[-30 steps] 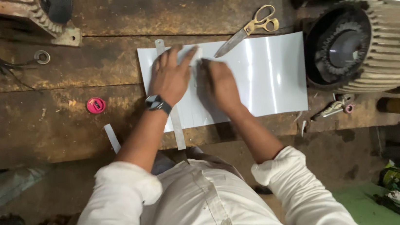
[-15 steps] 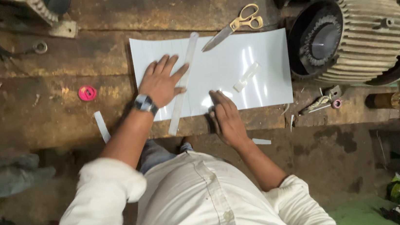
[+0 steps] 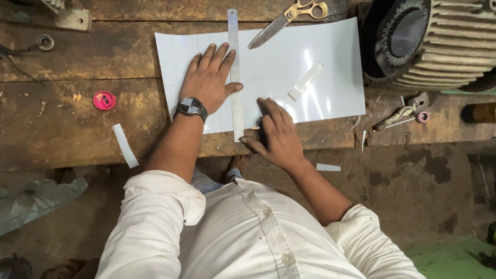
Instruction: The person applies strips of white adhesive tape onto a large white sheet laid on a workbench, aligning each strip along a steel ruler. They press the tape flat by hand, cut pieces from a pink tape roll, and mark the sheet with a marker while repositioning the ruler between strips.
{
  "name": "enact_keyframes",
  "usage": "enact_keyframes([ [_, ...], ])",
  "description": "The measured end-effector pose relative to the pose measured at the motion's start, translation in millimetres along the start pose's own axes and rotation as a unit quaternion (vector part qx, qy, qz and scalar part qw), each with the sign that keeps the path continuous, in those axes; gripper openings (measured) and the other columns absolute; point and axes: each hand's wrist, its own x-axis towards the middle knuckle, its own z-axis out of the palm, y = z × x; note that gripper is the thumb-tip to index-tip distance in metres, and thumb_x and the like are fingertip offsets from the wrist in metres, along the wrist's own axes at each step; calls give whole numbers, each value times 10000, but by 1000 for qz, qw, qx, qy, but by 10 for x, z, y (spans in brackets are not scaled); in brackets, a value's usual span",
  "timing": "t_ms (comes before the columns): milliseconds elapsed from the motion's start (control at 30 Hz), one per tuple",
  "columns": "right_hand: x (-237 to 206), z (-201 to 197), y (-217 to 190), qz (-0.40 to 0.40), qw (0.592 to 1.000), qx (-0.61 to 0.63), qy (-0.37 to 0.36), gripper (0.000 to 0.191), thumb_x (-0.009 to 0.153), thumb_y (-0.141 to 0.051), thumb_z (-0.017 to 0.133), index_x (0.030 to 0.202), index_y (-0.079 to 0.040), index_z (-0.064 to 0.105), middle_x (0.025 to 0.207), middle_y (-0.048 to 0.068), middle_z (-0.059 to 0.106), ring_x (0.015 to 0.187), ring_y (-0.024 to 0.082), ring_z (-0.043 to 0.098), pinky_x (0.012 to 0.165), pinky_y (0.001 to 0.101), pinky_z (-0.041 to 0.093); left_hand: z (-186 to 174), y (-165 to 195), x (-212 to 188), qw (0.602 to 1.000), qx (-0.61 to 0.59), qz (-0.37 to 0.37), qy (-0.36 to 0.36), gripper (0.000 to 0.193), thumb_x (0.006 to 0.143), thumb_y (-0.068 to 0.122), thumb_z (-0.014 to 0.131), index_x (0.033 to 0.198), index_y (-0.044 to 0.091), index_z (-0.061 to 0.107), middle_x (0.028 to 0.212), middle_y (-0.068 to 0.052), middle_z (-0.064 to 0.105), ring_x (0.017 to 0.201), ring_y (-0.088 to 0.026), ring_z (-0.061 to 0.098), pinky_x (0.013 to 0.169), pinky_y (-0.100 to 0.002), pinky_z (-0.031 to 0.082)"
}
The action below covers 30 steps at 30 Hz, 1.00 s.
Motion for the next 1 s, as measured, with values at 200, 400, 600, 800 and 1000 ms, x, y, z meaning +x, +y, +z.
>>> enact_keyframes([
  [200, -13, 9, 55, 9, 1000, 21, -12, 631, 844, -388, 793, 1197, 85, 569, 1548, 231, 446, 1437, 447, 408, 1174, 531, 355, -5, -20, 19, 999, 4, 1, -45, 936, 918, 684, 570, 1595, 84, 328, 1687, -88, 247, 1538, -304, 231, 1219, -498, 235],
  [400, -21, 25, 81, 13, 1000, 20, -15, 608, 846, -402, 812, 1135, 76, 572, 1541, 230, 447, 1434, 448, 410, 1171, 533, 359, -116, -76, 55, 988, -11, 2, -152, 1376, 592, 731, 829, 1610, 67, 185, 1693, -111, 127, 1554, -315, 121, 1241, -472, 173],
  [600, -39, 39, 92, 5, 1000, 20, -5, 606, 857, -402, 815, 1128, 81, 570, 1539, 232, 454, 1432, 447, 418, 1175, 531, 363, -96, -86, 39, 989, -22, 7, -146, 1442, 531, 710, 878, 1612, 53, 187, 1701, -121, 129, 1562, -323, 122, 1248, -487, 174],
  [800, -45, 52, 100, 1, 1000, 25, -1, 610, 861, -402, 814, 1141, 83, 573, 1530, 234, 458, 1425, 448, 425, 1169, 533, 368, -68, -115, 34, 990, -28, 8, -142, 1448, 524, 714, 876, 1614, 58, 184, 1700, -118, 128, 1562, -322, 118, 1249, -488, 171],
  [1000, -45, 59, 110, 2, 1000, 24, 1, 591, 858, -403, 817, 1107, 73, 570, 1531, 232, 461, 1428, 447, 425, 1171, 533, 368, -71, -114, 45, 989, -22, 5, -146, 1449, 525, 728, 869, 1612, 60, 181, 1701, -113, 122, 1563, -310, 114, 1250, -482, 164],
])
